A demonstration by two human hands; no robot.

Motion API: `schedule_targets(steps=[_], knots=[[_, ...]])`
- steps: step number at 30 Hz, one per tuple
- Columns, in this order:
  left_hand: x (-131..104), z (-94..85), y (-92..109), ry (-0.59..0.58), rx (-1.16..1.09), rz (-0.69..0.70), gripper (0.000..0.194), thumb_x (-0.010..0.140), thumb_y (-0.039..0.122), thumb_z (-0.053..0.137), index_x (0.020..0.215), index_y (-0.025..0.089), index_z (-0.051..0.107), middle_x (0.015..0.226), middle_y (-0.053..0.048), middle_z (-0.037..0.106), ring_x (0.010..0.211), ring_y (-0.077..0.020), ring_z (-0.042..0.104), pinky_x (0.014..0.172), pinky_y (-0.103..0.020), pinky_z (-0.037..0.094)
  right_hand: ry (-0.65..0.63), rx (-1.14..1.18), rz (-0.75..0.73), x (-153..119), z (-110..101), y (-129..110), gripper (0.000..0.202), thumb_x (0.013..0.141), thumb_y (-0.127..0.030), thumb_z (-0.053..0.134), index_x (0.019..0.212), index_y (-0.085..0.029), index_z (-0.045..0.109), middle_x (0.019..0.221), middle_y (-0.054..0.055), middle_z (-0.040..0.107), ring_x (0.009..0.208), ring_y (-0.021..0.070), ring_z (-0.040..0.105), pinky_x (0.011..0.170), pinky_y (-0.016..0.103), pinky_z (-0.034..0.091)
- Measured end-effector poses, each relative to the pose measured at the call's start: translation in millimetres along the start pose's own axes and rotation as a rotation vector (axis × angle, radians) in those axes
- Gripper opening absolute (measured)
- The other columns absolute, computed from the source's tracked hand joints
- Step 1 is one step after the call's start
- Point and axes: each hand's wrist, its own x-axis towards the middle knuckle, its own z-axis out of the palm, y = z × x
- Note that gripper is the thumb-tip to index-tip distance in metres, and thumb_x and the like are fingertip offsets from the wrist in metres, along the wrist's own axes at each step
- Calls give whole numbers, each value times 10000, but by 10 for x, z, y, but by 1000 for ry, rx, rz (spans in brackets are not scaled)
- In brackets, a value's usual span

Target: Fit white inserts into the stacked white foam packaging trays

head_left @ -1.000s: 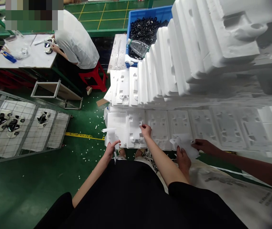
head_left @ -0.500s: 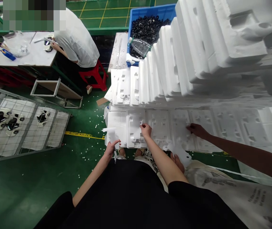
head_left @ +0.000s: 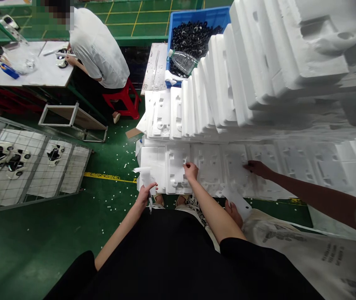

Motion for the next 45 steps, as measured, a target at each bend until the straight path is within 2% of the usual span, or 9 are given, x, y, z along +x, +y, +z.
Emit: schedule_targets(steps=[7,13,16,21,26,32,35,39,45], knots=[[-20,23,9,10,4,7,392,597,345,865,887,129,713,791,-68,748,653,-176,678,631,-297,547,37,-114,-22,-75,-100,-65,359,809,-321,656,1121,-145,672,1145,200,692,1090,321,634,961,420,506],[-41,-1,29,15,6,14,420,573,355,880,887,126,720,803,-80,752,668,-185,683,643,-300,549,-101,-362,-643,-301,32,-175,656,1002,-449,405,1543,-80,367,1638,218,311,1553,336,195,1263,507,191],[-59,-102,52,37,15,14,447,567,368,891,897,117,724,782,-80,748,673,-185,683,648,-295,548,-217,-430,-726,-357,222,-100,749,1007,-489,373,1589,-31,258,1691,206,199,1588,316,108,1285,497,125],[-61,-337,90,64,13,19,460,568,382,895,905,119,724,808,-83,756,689,-184,690,663,-289,547,-219,-448,-722,-360,341,42,774,1002,-503,373,1596,-26,236,1696,201,175,1594,304,103,1285,502,129],[122,-377,69,40,16,24,459,539,382,911,859,114,718,783,-84,743,663,-177,679,631,-282,537,-126,-426,-652,-149,291,-204,756,1016,-519,326,1607,-60,222,1706,179,144,1597,289,103,1285,501,132],[518,-83,51,-66,57,5,449,518,347,913,840,120,698,728,-61,718,583,-164,647,564,-276,513,-256,-523,-586,152,251,-603,693,990,-458,429,1562,-73,355,1690,185,212,1579,326,176,1277,531,139],[720,135,71,-117,76,-6,449,520,340,914,848,130,690,708,-44,707,577,-159,645,564,-263,503,-130,-462,-561,32,168,-490,703,998,-496,390,1567,-85,343,1698,190,180,1581,330,167,1271,532,163],[892,415,120,-199,88,-45,415,512,339,921,777,143,670,665,-28,687,546,-153,618,561,-267,490,5,-283,-216,-305,88,-150,737,977,-545,354,1534,-63,382,1588,271,387,1485,367,386,1184,520,355],[553,583,445,-338,95,-27,361,514,347,935,686,184,663,589,-8,652,559,-189,613,564,-303,499,31,-107,27,-444,-67,-115,652,824,-564,596,1310,-131,625,1353,244,636,1299,406,586,1098,524,460]])
